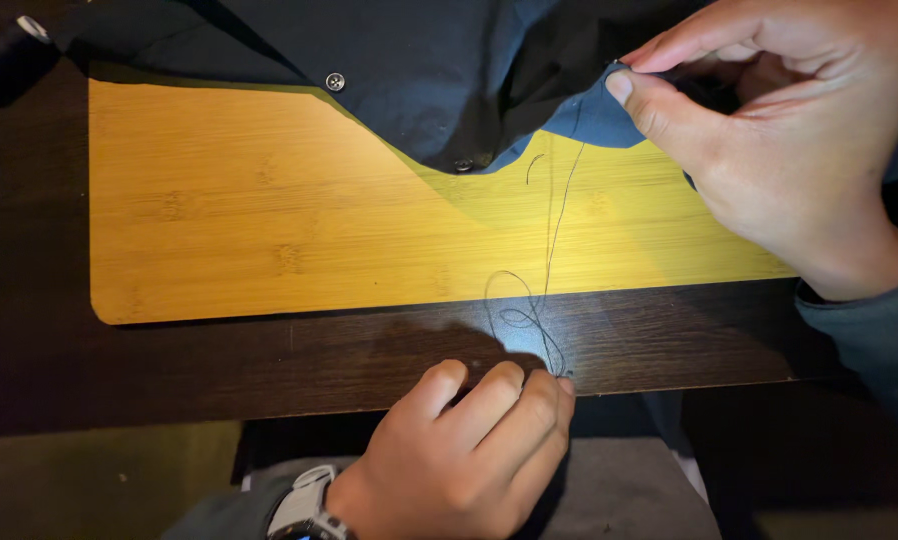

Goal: The person sews a button onto the cuff of a dark shirt using a needle and thread. They repeatedly pass the needle through the button holes and fabric, pull the thread tight, and adjust the cuff to secure the button.

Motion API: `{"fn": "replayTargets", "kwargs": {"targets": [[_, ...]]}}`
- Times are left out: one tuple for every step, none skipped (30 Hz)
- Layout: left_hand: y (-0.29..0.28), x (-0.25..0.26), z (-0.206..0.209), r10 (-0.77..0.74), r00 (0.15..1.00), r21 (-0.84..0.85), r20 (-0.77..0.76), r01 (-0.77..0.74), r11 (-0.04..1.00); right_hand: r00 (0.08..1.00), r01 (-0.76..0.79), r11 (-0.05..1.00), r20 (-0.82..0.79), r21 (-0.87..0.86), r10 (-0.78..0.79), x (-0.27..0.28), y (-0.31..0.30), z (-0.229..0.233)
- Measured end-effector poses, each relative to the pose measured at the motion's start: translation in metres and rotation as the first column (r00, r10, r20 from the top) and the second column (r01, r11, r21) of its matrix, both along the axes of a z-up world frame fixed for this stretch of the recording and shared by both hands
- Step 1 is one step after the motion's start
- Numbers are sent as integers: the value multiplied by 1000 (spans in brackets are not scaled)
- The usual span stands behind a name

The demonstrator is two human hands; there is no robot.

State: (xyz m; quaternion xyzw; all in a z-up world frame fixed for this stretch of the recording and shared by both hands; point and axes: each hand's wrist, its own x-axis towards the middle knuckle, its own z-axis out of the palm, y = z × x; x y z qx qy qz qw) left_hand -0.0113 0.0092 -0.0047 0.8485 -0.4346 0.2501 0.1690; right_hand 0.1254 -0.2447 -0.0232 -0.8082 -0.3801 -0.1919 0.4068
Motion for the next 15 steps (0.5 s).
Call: {"fn": "replayTargets", "kwargs": {"targets": [[1, -1, -1, -18, 1000, -14, -2, 18, 1000, 1000, 7, 1000, 2, 1, -7, 0, 2, 1], [2, -1, -2, -33, 999, -28, 0, 33, 999, 1000, 14, 1000, 5, 3, -14, 0, 3, 2], [3, 0, -4, -50, 999, -41, 4, 50, 998, 1000, 23, 1000, 8, 6, -23, 0, 5, 4], [5, -1, -5, -67, 998, -53, 8, 67, 996, 999, 32, 999, 11, 9, -32, 0, 7, 6], [6, -2, -7, -84, 996, -59, -1, 84, 995, 998, 53, 999, 27, -7, -53, 0, 9, 9], [7, -4, -9, -102, 995, -65, -10, 101, 993, 996, 74, 997, 43, -23, -73, 1, 10, 12], [8, -7, -12, -119, 993, -71, -21, 117, 991, 993, 104, 993, 65, -54, -100, 1, 12, 14], [9, -10, -15, -156, 987, -94, -46, 151, 984, 992, 100, 993, 81, -63, -95, 2, 13, 17], [10, -15, -19, -191, 979, -118, -71, 182, 976, 991, 94, 993, 98, -74, -87, 2, 14, 19], [11, -21, -23, -227, 969, -142, -95, 212, 967, 990, 93, 992, 110, -84, -84, 3, 16, 20], [14, -27, -27, -274, 946, -162, -173, 247, 955, 990, 91, 992, 116, -88, -80, 2, 18, 21], [19, -35, -31, -319, 914, -184, -249, 279, 942, 990, 93, 992, 114, -87, -83, 1, 19, 21], [25, -42, -35, -364, 875, -209, -319, 310, 928, 990, 95, 992, 117, -89, -84, 0, 20, 22], [33, -49, -39, -340, 838, -213, -427, 272, 938, 989, 100, 991, 118, -88, -89, 0, 20, 22], [44, -57, -42, -315, 786, -214, -532, 235, 948, 988, 104, 991, 119, -86, -94, -1, 20, 23]]}}
